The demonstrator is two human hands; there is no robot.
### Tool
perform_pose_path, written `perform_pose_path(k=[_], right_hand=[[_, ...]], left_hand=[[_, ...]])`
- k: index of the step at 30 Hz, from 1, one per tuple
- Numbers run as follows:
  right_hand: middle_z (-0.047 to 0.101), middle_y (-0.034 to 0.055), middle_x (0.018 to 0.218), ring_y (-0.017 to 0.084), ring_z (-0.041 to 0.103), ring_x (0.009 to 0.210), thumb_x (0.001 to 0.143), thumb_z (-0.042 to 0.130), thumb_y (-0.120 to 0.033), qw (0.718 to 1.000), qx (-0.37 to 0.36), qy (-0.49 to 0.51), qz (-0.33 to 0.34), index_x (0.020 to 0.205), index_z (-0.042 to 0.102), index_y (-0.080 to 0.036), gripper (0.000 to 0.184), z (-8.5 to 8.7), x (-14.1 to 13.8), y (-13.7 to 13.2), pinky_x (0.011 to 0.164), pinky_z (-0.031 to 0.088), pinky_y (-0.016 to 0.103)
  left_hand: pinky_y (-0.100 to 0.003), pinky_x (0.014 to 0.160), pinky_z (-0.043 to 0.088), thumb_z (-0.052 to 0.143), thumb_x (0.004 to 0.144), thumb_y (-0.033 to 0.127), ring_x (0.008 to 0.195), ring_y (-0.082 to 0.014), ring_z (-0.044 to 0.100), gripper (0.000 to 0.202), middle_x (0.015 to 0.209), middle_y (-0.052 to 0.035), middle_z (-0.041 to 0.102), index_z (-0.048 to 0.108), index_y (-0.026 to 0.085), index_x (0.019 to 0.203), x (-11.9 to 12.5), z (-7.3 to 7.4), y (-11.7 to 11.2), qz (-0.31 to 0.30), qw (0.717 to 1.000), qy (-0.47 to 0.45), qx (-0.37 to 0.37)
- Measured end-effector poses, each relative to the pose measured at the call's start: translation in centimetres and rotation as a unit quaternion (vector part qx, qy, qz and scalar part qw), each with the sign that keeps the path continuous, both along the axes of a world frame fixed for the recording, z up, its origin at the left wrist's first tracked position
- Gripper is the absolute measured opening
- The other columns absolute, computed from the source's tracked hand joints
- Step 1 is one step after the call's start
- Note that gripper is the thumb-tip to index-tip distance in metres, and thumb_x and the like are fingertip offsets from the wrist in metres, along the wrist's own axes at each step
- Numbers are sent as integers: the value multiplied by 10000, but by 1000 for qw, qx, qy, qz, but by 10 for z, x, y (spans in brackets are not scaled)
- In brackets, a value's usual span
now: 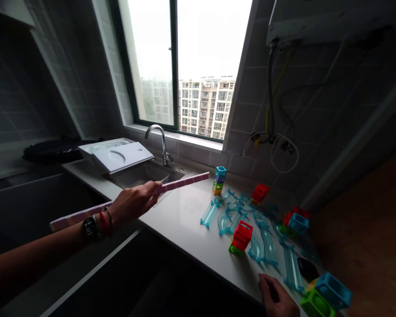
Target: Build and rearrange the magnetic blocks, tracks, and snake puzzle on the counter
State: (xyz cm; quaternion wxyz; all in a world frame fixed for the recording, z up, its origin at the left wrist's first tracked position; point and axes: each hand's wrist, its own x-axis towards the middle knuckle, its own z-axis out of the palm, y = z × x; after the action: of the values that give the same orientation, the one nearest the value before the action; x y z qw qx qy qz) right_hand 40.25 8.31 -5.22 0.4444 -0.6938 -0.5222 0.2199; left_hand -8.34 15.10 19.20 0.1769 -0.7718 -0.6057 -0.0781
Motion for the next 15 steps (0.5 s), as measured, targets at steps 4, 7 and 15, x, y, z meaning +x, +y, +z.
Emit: perform_pose_path(k=[4, 7, 15], right_hand=[[787, 104, 806, 294, 742, 712, 666, 736, -735, 995, -16, 91, -29, 912, 782, -175, 613, 22, -18, -31, 615, 605, 345], [759, 88, 817, 237, 696, 675, 789, 694, -684, 993, -12, 113, 38, 988, 750, -170, 554, 55, -39, -69, 642, 596, 339], [649, 88, 1205, 165, 629, 777, 949, 583, -585, 977, 80, 83, 179, 1454, 427, -293, 604, 189, -31, -113, 683, 538, 296]], left_hand=[[-279, 617, 464, 465, 1020, 369, 772, -202, 689, 390, 1087, -60, 695, 456, 244, 1389, 19, -7, -45, -94, 986, -136, -35], [-277, 692, 480, 477, 1024, 457, 775, -190, 691, 327, 996, -35, 718, 575, 258, 1264, 42, -30, -83, -174, 944, -237, -151], [-226, 757, 467, 493, 1001, 521, 803, -163, 637, 340, 913, -20, 704, 650, 229, 1079, 122, -94, -160, -256, 785, -414, -385]])
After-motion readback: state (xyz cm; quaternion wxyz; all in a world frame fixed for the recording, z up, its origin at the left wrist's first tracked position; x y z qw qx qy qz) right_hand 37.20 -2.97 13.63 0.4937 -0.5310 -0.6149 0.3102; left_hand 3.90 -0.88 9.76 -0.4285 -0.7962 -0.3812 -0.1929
